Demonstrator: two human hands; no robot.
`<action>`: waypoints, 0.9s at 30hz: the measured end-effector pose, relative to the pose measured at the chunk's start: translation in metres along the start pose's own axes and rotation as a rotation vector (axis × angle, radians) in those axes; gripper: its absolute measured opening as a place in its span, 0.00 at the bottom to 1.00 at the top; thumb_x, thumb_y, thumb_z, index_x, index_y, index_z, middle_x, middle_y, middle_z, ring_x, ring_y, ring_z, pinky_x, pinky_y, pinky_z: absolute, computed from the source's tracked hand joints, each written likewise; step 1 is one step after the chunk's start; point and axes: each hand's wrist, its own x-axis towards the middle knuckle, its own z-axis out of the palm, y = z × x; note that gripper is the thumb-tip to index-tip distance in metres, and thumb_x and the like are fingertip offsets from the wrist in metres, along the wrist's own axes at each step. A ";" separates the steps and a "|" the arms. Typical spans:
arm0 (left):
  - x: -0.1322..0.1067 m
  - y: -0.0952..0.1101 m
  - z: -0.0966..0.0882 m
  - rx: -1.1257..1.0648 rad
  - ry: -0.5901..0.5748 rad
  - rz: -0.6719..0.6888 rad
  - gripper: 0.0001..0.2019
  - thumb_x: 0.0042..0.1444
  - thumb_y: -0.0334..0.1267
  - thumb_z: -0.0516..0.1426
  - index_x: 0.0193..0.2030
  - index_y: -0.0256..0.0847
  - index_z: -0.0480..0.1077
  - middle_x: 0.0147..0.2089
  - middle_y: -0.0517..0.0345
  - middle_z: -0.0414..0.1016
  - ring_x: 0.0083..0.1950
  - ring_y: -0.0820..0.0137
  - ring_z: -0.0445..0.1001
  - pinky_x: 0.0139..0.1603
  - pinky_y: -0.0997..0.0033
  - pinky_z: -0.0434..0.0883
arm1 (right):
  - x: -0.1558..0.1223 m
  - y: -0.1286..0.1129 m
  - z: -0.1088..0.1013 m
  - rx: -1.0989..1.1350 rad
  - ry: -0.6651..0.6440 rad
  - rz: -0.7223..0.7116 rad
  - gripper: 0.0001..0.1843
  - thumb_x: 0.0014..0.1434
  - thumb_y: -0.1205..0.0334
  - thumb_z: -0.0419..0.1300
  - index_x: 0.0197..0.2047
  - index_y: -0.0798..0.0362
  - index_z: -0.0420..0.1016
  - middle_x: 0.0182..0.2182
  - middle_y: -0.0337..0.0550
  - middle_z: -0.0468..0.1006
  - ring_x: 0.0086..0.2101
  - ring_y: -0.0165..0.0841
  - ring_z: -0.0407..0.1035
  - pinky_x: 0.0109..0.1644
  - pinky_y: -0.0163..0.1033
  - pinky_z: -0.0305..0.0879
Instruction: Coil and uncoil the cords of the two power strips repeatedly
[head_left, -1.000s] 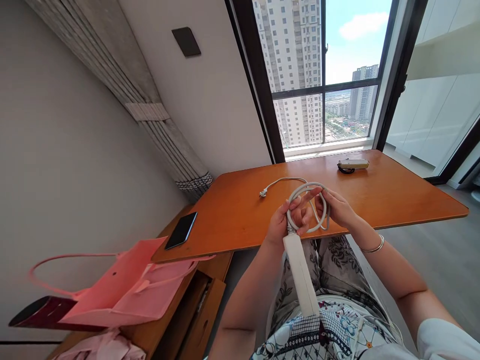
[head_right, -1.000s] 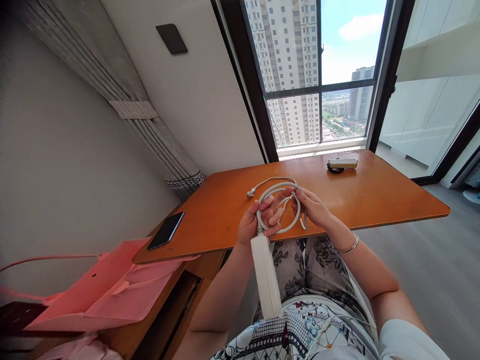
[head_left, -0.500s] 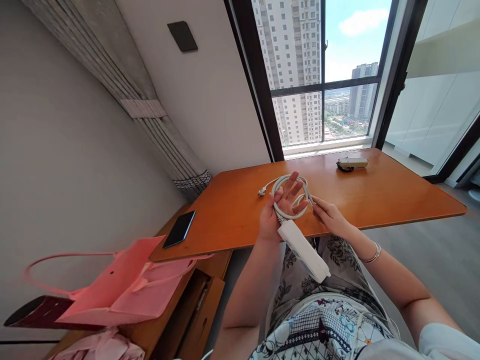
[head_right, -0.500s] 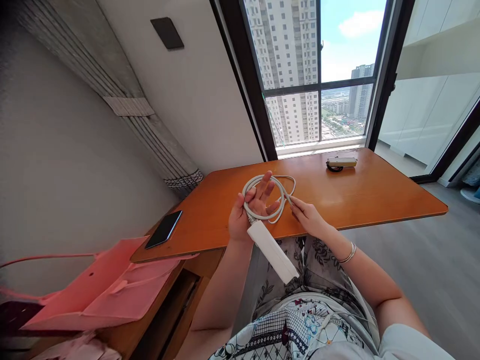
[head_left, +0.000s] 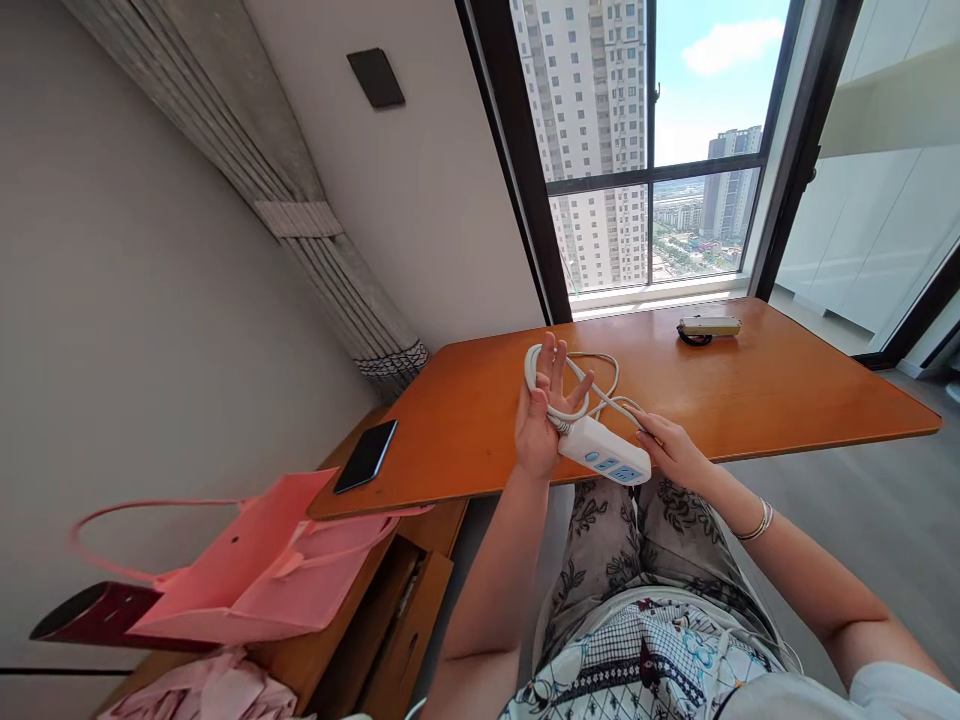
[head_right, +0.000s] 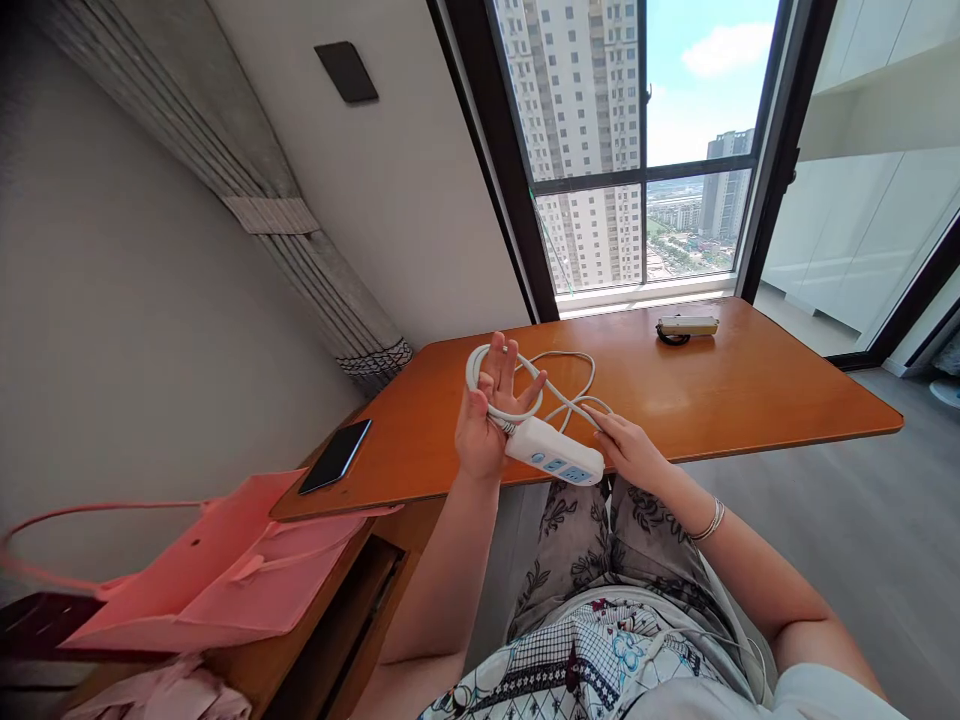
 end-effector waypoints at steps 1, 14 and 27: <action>0.000 -0.001 -0.001 0.024 0.006 -0.004 0.13 0.55 0.48 0.66 0.30 0.44 0.70 0.69 0.61 0.67 0.77 0.57 0.52 0.61 0.54 0.72 | 0.001 0.000 -0.003 -0.075 -0.008 -0.031 0.27 0.72 0.59 0.45 0.71 0.52 0.60 0.47 0.54 0.77 0.43 0.38 0.74 0.49 0.45 0.72; -0.010 -0.007 -0.006 0.238 -0.244 -0.179 0.11 0.57 0.45 0.66 0.36 0.42 0.73 0.73 0.52 0.61 0.75 0.61 0.56 0.73 0.56 0.59 | 0.027 -0.057 -0.050 -0.683 -0.093 -0.515 0.18 0.72 0.65 0.48 0.49 0.52 0.79 0.30 0.42 0.72 0.25 0.27 0.60 0.28 0.37 0.48; -0.011 0.003 -0.011 0.112 -0.249 -0.489 0.16 0.51 0.47 0.69 0.34 0.39 0.72 0.73 0.47 0.62 0.68 0.53 0.68 0.62 0.58 0.70 | 0.043 -0.081 -0.061 -0.389 -0.148 -0.550 0.12 0.70 0.57 0.56 0.46 0.48 0.80 0.44 0.46 0.82 0.42 0.34 0.76 0.46 0.39 0.68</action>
